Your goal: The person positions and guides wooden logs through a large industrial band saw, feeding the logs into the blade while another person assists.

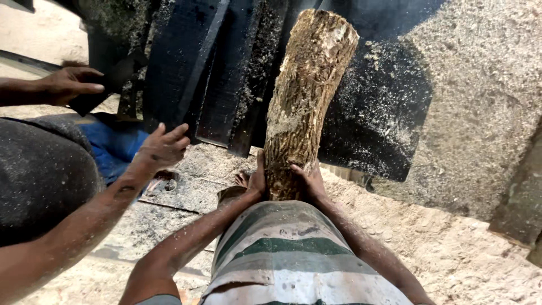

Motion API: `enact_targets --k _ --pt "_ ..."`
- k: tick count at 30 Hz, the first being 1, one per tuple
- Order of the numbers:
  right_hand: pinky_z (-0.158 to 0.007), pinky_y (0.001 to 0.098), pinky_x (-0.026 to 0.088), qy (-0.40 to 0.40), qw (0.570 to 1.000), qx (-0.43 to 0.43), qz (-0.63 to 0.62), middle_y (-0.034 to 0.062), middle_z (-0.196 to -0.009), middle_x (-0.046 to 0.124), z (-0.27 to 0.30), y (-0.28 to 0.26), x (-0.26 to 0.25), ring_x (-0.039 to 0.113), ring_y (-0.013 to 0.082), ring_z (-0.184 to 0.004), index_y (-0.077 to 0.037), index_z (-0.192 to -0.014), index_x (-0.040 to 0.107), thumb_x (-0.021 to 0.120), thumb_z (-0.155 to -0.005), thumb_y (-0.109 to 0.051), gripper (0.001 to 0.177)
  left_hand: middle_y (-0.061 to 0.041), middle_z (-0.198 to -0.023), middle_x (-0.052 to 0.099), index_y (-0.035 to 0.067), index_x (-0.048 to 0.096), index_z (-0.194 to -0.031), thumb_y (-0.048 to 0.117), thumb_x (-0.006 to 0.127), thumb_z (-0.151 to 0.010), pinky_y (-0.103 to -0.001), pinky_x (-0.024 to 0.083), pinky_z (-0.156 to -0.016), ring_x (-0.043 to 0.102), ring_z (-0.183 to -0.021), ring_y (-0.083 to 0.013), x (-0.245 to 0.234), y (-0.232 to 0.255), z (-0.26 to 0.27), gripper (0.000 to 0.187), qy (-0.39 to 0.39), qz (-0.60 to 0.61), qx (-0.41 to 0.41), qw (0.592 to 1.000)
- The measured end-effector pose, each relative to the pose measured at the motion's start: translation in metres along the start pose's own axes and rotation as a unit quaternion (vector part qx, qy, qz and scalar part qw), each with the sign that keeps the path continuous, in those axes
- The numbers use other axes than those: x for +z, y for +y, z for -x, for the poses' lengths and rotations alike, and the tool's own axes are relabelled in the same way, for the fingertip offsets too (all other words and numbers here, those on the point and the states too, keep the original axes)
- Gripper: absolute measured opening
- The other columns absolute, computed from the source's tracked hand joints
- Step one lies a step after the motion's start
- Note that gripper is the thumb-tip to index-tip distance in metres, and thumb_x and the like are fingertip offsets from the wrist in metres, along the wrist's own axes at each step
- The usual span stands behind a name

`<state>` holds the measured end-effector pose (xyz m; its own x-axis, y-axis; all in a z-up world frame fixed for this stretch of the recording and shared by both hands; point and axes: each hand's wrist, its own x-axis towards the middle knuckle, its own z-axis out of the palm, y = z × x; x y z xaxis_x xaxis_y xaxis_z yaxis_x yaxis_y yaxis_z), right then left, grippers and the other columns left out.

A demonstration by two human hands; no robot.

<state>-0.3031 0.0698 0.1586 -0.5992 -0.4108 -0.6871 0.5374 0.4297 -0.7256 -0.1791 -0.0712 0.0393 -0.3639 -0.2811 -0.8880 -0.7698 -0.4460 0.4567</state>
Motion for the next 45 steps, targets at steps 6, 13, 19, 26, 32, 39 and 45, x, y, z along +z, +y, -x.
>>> enact_targets --k 6,13,19,26,32,39,45 --pt "-0.099 0.0501 0.057 0.007 0.997 -0.055 0.045 0.0245 -0.138 0.056 -0.053 0.017 -0.016 0.061 0.0338 -0.123 -0.007 -0.154 0.027 0.082 -0.08 -0.046 0.1 0.004 -0.156 0.038 0.012 0.03 -0.162 0.093 0.036 -0.09 -0.037 0.034 -0.11 0.034 -0.14 -0.0204 -0.01 0.034 0.002 0.109 -0.111 0.132 0.15 0.974" --pt "-0.093 0.0483 0.061 -0.037 0.996 -0.024 -0.084 0.0223 -0.132 0.053 -0.061 -0.034 -0.013 0.063 0.0331 -0.116 -0.01 -0.146 0.028 0.084 -0.072 -0.043 0.099 -0.026 -0.12 0.074 -0.009 0.062 -0.137 0.078 0.08 -0.057 -0.041 0.064 -0.086 0.074 -0.108 -0.0384 -0.02 0.08 0.017 0.119 -0.15 -0.054 0.125 0.979" --pt "-0.088 0.0377 0.061 -0.039 0.992 -0.097 -0.066 0.0201 -0.13 0.057 -0.092 -0.053 -0.026 0.064 0.0267 -0.114 -0.003 -0.142 0.037 0.083 -0.081 -0.046 0.088 -0.024 -0.118 0.063 -0.01 0.035 -0.139 0.068 0.094 -0.055 -0.042 0.068 -0.087 0.074 -0.107 -0.0336 -0.012 0.131 0.014 0.129 -0.021 -0.049 0.083 0.995" --pt "-0.083 0.0402 0.064 0.001 0.988 -0.134 0.078 0.0126 -0.115 0.064 -0.121 -0.082 -0.034 0.072 0.0208 -0.101 -0.007 -0.127 0.048 0.075 -0.079 -0.064 0.08 -0.019 -0.101 0.076 -0.003 0.075 -0.111 0.077 0.084 -0.051 -0.04 0.063 -0.077 0.077 -0.091 -0.0282 -0.006 0.17 -0.001 0.101 -0.039 -0.026 0.161 0.986" --pt "-0.084 0.047 0.064 -0.024 0.982 -0.175 0.063 0.0153 -0.111 0.07 -0.144 -0.085 -0.035 0.073 0.022 -0.092 -0.003 -0.12 0.059 0.066 -0.08 -0.074 0.082 -0.019 -0.09 0.075 -0.004 0.078 -0.098 0.071 0.086 -0.061 -0.035 0.062 -0.064 0.072 -0.074 -0.0219 0.002 0.18 0.006 0.084 -0.004 -0.018 0.181 0.983" --pt "-0.101 0.0497 0.055 0.169 0.968 -0.142 0.12 0.0191 -0.136 0.062 -0.096 -0.017 -0.001 0.067 0.0295 -0.116 0.002 -0.153 0.036 0.045 -0.085 -0.086 0.112 -0.007 -0.104 0.072 0.006 0.073 -0.109 0.058 0.081 -0.079 -0.044 0.059 -0.085 0.066 -0.095 -0.0245 0.017 0.104 0.035 0.061 -0.054 0.184 0.037 0.981" --pt "-0.107 0.0505 0.052 0.223 0.964 -0.113 0.09 0.025 -0.146 0.052 -0.096 -0.022 0.021 0.062 0.037 -0.128 0.003 -0.158 0.022 0.046 -0.079 -0.085 0.121 -0.013 -0.112 0.077 -0.001 0.07 -0.115 0.031 0.084 -0.087 -0.037 0.059 -0.101 0.072 -0.105 -0.0254 0.046 0.1 0.034 0.045 -0.147 0.408 -0.01 0.901"
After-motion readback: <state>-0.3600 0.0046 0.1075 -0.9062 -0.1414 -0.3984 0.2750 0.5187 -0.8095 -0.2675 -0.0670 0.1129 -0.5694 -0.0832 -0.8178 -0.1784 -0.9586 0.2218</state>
